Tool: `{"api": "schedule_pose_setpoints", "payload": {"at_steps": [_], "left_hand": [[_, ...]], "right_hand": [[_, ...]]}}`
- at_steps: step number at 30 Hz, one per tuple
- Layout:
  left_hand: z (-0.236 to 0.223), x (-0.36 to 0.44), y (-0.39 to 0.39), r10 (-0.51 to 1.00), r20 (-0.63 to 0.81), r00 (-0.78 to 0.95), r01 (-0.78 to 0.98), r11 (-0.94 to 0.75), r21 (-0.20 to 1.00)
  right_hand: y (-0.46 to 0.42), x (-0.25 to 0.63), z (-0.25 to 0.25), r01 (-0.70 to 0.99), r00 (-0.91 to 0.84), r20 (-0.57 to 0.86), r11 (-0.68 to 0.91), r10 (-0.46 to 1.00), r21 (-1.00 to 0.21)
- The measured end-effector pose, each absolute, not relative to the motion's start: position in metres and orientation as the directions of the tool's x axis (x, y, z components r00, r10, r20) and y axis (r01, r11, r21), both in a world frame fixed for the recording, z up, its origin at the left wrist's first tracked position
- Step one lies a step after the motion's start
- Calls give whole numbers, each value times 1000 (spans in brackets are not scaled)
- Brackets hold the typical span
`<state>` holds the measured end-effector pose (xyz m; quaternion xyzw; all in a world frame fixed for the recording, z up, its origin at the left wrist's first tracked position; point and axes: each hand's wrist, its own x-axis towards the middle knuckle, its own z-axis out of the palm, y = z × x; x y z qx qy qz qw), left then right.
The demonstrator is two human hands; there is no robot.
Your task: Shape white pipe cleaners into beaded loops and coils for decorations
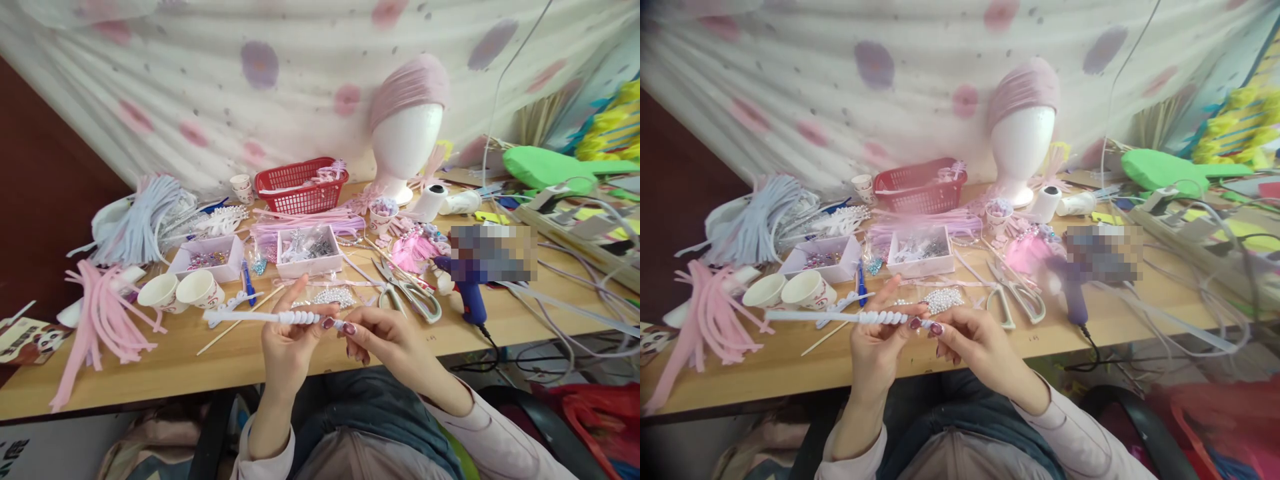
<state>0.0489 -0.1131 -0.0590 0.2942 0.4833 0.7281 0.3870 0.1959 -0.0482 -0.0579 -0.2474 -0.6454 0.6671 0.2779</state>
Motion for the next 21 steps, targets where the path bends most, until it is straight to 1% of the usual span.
{"api": "schedule_pose_setpoints", "payload": {"at_steps": [1, 2, 4, 5, 6, 7, 8, 9, 10, 12, 13, 14, 15, 17, 19, 21], "left_hand": [[-58, 50, -114, 848, 63, -526, -283, -245, 927], [-57, 51, -114, 851, 70, -520, -291, -254, 923], [-58, 51, -115, 867, 83, -491, -326, -271, 906], [-59, 51, -115, 878, 86, -470, -355, -277, 893], [-61, 50, -115, 889, 86, -450, -387, -281, 878], [-62, 50, -115, 896, 82, -436, -418, -282, 864], [-64, 50, -115, 899, 71, -433, -446, -281, 850], [-65, 50, -114, 896, 49, -441, -475, -279, 835], [-66, 51, -113, 889, 19, -458, -506, -278, 816], [-65, 55, -111, 869, -61, -492, -590, -281, 757], [-63, 57, -110, 864, -97, -493, -638, -284, 716], [-61, 58, -109, 866, -122, -485, -681, -287, 674], [-59, 59, -108, 871, -136, -473, -713, -287, 640], [-55, 58, -106, 887, -138, -441, -739, -272, 617], [-54, 56, -104, 912, -143, -384, -729, -205, 653], [-56, 55, -104, 944, -169, -283, -691, -78, 719]], "right_hand": [[-48, 194, -60, -91, -742, -37, -156, 670, -984], [-48, 193, -63, -126, -770, -100, -305, 630, -944], [-48, 191, -67, -147, -850, -200, -586, 487, -797], [-48, 190, -69, -132, -889, -225, -693, 400, -709], [-49, 189, -70, -107, -916, -237, -766, 324, -634], [-50, 188, -71, -88, -928, -243, -802, 281, -591], [-52, 187, -72, -95, -923, -248, -798, 295, -595], [-53, 185, -73, -121, -898, -251, -751, 362, -650], [-55, 183, -74, -151, -850, -243, -658, 467, -737], [-59, 180, -76, -153, -716, -156, -372, 680, -916], [-60, 179, -77, -128, -660, -81, -218, 747, -967], [-61, 179, -78, -93, -633, -7, -85, 774, -992], [-62, 180, -77, -58, -634, 56, 24, 771, -998], [-59, 182, -75, -11, -662, 149, 190, 735, -982], [-52, 185, -69, 5, -657, 208, 279, 725, -960], [-42, 186, -60, -10, -590, 240, 290, 771, -957]]}}
